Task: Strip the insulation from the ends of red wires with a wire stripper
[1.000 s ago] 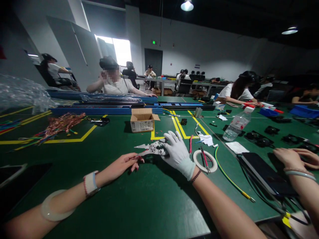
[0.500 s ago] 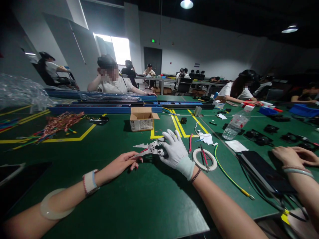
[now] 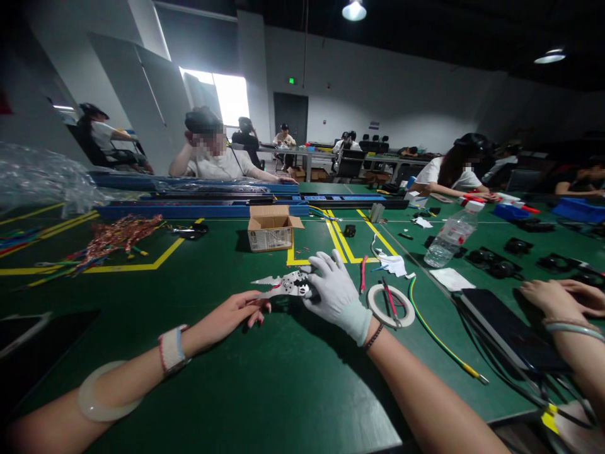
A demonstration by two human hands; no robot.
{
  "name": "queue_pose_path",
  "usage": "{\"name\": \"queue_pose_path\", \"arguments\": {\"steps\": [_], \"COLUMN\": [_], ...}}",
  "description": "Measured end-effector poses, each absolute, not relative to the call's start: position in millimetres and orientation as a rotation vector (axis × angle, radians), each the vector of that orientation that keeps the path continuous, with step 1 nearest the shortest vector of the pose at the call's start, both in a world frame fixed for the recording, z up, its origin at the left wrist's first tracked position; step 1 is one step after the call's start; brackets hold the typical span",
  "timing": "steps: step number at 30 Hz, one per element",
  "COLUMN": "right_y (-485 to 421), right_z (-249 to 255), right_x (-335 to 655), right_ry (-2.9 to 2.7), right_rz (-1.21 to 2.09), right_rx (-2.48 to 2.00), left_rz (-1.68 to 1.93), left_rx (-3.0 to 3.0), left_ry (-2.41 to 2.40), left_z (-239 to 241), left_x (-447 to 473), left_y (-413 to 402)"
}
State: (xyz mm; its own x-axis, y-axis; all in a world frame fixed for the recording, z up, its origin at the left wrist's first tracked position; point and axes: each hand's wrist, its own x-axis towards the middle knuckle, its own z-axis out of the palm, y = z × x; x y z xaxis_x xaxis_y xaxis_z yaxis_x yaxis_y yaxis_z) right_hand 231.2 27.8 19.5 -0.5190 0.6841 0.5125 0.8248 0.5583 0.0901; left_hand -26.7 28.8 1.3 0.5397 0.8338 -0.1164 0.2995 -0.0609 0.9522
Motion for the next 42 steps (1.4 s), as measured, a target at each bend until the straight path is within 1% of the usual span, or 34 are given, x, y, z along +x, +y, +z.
{"name": "queue_pose_path", "arguments": {"steps": [11, 24, 33, 42], "right_y": [30.2, 31.7, 35.6, 29.2], "right_z": [15.7, 15.4, 20.1, 27.9], "right_x": [233.3, 235.4, 231.3, 226.1], "right_ry": [-2.370, -2.471, -2.378, -2.400], "right_rz": [-0.393, -0.558, -0.522, -0.548], "right_rx": [-1.212, -1.265, -1.179, -1.128], "left_rz": [0.629, 0.585, 0.654, 0.699], "left_rx": [1.590, 1.623, 1.476, 1.299], "left_ry": [0.982, 0.980, 0.888, 0.757], "left_z": [-0.2, 2.6, 10.5, 6.3], "left_x": [-24.7, -26.5, -26.7, -23.6], "left_y": [27.8, 26.3, 24.2, 25.2]}}
